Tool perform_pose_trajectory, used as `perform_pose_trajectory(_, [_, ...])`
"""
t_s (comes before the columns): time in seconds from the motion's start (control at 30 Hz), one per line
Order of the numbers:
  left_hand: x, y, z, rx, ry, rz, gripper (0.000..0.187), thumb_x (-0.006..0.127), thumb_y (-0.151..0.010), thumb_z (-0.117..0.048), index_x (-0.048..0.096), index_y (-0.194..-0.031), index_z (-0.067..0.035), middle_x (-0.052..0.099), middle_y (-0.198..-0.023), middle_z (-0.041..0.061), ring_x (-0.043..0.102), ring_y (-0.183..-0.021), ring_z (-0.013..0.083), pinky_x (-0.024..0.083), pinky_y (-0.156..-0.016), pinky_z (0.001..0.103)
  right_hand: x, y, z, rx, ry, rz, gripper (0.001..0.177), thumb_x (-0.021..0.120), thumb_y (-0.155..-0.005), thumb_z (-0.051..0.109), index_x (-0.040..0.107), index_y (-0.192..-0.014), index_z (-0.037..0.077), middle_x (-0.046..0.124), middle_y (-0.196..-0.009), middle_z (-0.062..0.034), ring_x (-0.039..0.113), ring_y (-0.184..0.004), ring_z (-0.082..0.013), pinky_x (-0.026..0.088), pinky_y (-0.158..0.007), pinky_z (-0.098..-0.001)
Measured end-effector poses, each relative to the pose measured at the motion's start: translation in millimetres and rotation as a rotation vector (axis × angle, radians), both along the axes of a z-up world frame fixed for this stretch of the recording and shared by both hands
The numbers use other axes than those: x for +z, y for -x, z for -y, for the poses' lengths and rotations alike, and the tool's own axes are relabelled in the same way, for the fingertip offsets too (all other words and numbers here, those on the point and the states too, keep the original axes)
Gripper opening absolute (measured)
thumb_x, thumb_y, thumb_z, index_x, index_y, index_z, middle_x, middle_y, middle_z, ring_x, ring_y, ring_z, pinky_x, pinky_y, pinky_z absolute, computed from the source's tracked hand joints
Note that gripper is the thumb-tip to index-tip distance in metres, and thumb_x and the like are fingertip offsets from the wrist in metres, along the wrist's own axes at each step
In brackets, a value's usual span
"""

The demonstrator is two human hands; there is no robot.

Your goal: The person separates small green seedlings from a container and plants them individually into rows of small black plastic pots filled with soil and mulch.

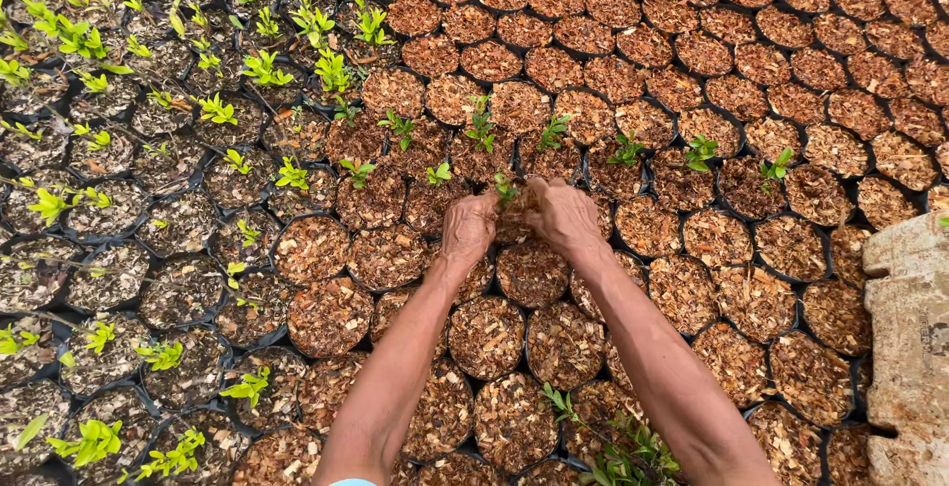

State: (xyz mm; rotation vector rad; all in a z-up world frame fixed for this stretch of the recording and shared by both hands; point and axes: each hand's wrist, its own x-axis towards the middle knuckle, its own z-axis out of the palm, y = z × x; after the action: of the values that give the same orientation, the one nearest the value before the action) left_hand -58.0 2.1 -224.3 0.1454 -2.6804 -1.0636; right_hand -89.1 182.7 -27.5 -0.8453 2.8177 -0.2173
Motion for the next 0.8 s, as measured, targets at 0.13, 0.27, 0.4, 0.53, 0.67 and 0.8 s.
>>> perform_pose_trajectory(0.13, [117,-34,-21,0.080,-0.372,-0.001,0.030,0.060,-0.095,-0.015,0.071,-0.123,-0.014,0.071,-0.109,0.022,0.070,-0.096,0.0392,0.056,-0.086,0.049,-135,73,4,0.082,0.049,-0.171,0.013,0.052,-0.101,0.019,0.065,-0.099,0.017,0.057,-0.094,-0.0003,0.064,-0.073,-0.0142,0.058,-0.063,-0.0307])
perform_pose_trajectory(0.27, [166,-57,-24,0.007,-0.113,-0.041,0.039,0.059,-0.089,0.000,0.075,-0.124,-0.010,0.058,-0.148,0.022,0.054,-0.132,0.0507,0.051,-0.107,0.059,-134,84,39,0.090,0.136,0.036,0.046,0.056,-0.089,0.001,0.064,-0.131,0.017,0.069,-0.106,-0.0041,0.068,-0.094,-0.0221,0.060,-0.088,-0.0372])
perform_pose_trajectory(0.4, [101,-26,-14,0.016,-0.070,-0.043,0.032,0.058,-0.093,-0.010,0.077,-0.118,-0.018,0.072,-0.127,0.008,0.065,-0.121,0.0380,0.055,-0.104,0.050,30,-6,23,0.000,0.371,0.385,0.085,0.063,-0.088,0.000,0.028,-0.164,0.014,0.064,-0.135,-0.0239,0.070,-0.094,-0.0288,0.050,-0.103,-0.0628])
perform_pose_trajectory(0.53, [119,-44,-20,-0.001,-0.054,-0.015,0.025,0.055,-0.096,-0.018,0.072,-0.113,-0.022,0.074,-0.094,0.003,0.069,-0.094,0.0274,0.061,-0.085,0.043,4,-23,21,-0.081,0.380,0.182,0.079,0.064,-0.096,-0.004,0.021,-0.162,0.004,0.073,-0.112,-0.0283,0.072,-0.098,-0.0415,0.056,-0.090,-0.0595])
perform_pose_trajectory(0.67, [217,-105,-35,0.062,-0.725,0.030,0.047,0.054,-0.105,-0.025,0.055,-0.148,-0.007,0.063,-0.072,0.007,0.061,-0.064,0.0163,0.062,-0.073,0.033,59,-66,-18,-0.034,0.660,0.094,0.062,0.067,-0.100,0.003,0.040,-0.156,0.004,0.068,-0.127,-0.0294,0.069,-0.112,-0.0419,0.057,-0.098,-0.0561])
perform_pose_trajectory(0.8, [222,-181,-43,0.022,-0.341,-0.093,0.036,0.054,-0.102,0.000,0.064,-0.136,-0.001,0.071,-0.113,0.023,0.070,-0.104,0.0381,0.058,-0.093,0.051,105,-142,-97,0.021,0.198,0.506,0.034,0.070,-0.098,0.026,0.068,-0.130,0.015,0.077,-0.095,-0.0143,0.069,-0.077,-0.0242,0.062,-0.083,-0.0413])
